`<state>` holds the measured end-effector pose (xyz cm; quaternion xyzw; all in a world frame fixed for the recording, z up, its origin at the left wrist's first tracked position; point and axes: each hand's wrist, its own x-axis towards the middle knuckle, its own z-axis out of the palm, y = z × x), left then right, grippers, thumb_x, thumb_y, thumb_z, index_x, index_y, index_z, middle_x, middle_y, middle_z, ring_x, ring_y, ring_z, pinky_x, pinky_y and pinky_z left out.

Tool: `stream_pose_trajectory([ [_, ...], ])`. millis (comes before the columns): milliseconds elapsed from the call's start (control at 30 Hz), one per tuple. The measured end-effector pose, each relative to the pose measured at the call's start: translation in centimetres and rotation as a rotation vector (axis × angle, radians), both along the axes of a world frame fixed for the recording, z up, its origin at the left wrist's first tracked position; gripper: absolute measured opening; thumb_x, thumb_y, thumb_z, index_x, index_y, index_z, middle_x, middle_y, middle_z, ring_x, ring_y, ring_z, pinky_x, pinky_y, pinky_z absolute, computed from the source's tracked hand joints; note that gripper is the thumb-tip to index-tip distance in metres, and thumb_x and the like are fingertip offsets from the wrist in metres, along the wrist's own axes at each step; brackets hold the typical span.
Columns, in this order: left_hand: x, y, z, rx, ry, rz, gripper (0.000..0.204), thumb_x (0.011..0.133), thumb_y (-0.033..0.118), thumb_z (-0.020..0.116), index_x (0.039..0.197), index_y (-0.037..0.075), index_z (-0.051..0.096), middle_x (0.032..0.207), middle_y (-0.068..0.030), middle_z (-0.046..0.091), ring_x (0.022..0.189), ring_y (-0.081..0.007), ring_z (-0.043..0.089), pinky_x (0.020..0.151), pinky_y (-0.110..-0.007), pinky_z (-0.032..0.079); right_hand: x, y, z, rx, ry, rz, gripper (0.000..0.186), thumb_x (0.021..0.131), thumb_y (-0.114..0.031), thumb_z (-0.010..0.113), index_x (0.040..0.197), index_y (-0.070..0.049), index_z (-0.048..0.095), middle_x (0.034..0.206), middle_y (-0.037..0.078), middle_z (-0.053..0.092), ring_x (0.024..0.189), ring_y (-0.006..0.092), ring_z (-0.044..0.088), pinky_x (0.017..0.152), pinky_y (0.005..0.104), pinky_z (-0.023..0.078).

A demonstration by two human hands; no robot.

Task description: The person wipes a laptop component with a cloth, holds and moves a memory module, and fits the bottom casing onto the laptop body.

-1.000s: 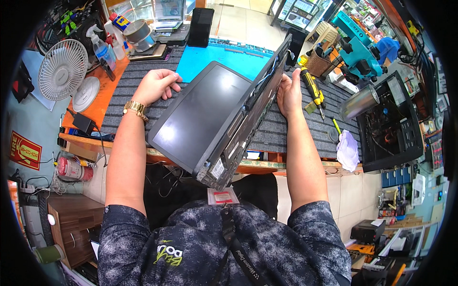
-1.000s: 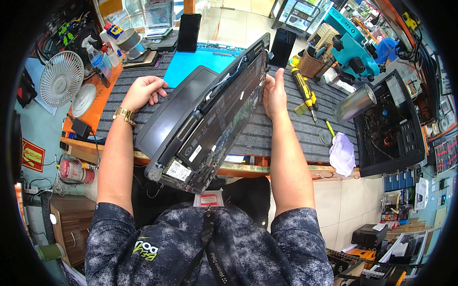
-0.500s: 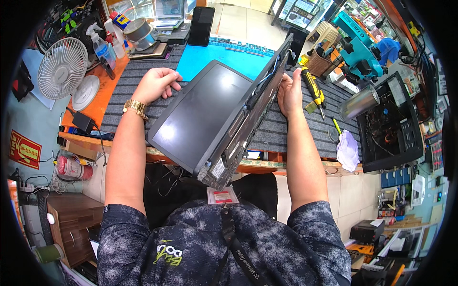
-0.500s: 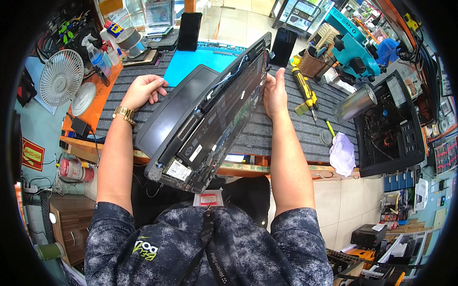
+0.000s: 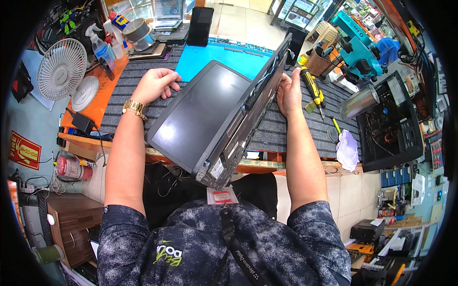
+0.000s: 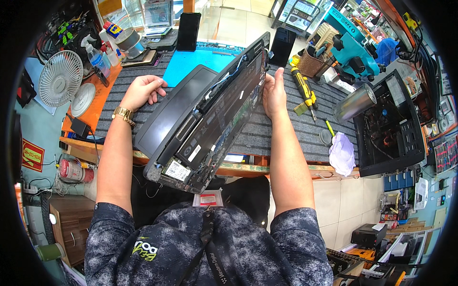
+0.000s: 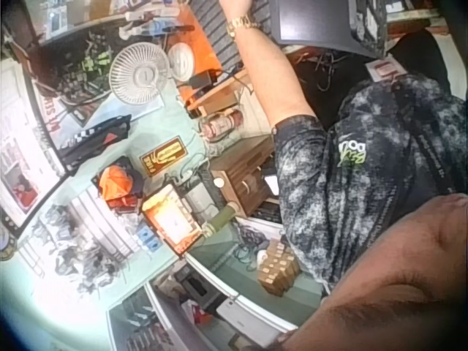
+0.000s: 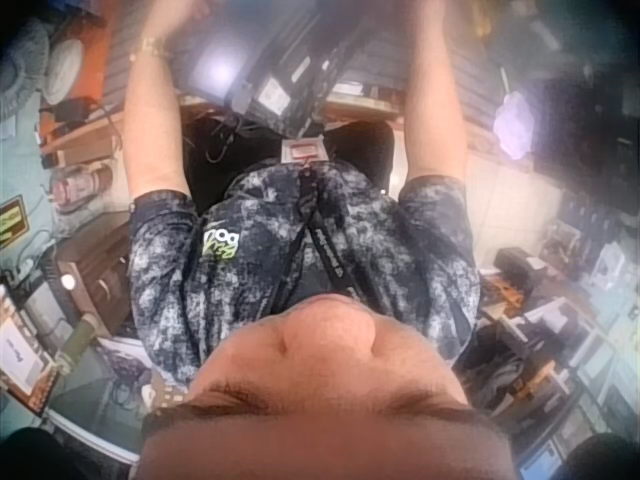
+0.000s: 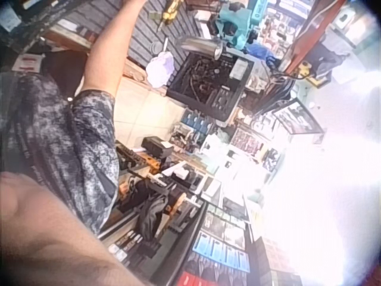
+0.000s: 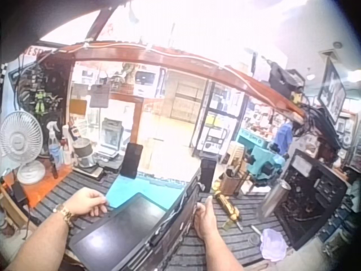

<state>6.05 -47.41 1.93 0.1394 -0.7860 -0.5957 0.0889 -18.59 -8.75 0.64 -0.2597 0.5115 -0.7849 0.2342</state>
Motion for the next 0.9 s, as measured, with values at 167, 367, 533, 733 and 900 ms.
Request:
stream_pose_trajectory([
  [167,0.03,0.09,0.15,0.009,0.002,0.004,0.029,0.108,0.026,0.067,0.114,0.0,0.08,0.09,-0.0075,0.081,0.063,-0.0067,0.067,0.056,-0.023,0.053,-0.42,0.13,-0.3,0.003,-0.009,0.007,0.096,0.109,-0.084,0.028,0.121,-0.003,0.077,0.117,0.016,0.082,0.107,0.0264,0.075,0.102,0.0408,0.057],
  [367,-0.01,0.01,0.0,-0.003,0.009,0.004,0.032,0.113,0.027,0.064,0.118,-0.001,0.078,0.089,-0.0067,0.081,0.061,-0.0052,0.066,0.053,-0.02,0.051,-0.72,0.09,-0.51,-0.006,-0.018,0.009,0.095,0.109,-0.084,0.029,0.12,-0.003,0.077,0.116,0.015,0.082,0.107,0.0261,0.076,0.101,0.0408,0.058],
  [533,-0.09,0.23,0.15,0.002,0.001,-0.003,0.032,0.113,0.028,0.064,0.118,-0.001,0.078,0.089,-0.0067,0.081,0.061,-0.0052,0.066,0.053,-0.02,0.052,-0.76,0.23,-0.59,-0.001,-0.027,0.002,0.095,0.11,-0.083,0.028,0.119,-0.003,0.077,0.116,0.015,0.082,0.106,0.0257,0.076,0.1,0.0405,0.058],
  [733,-0.02,-0.02,-0.04,0.0,0.006,-0.002,0.032,0.114,0.028,0.064,0.117,-0.001,0.078,0.089,-0.0066,0.081,0.061,-0.0049,0.066,0.053,-0.02,0.051,-0.34,0.07,-0.15,0.005,-0.019,0.011,0.095,0.11,-0.083,0.027,0.119,-0.003,0.077,0.114,0.014,0.082,0.106,0.0252,0.076,0.101,0.0405,0.057],
  [900,-0.1,-0.04,-0.11,0.001,0.006,-0.001,0.031,0.114,0.027,0.064,0.117,-0.001,0.078,0.089,-0.0067,0.081,0.06,-0.0047,0.066,0.052,-0.02,0.051,-0.18,0.03,-0.06,-0.008,-0.026,0.004,0.094,0.11,-0.083,0.028,0.118,-0.003,0.077,0.114,0.015,0.082,0.106,0.0257,0.075,0.102,0.0409,0.057],
])
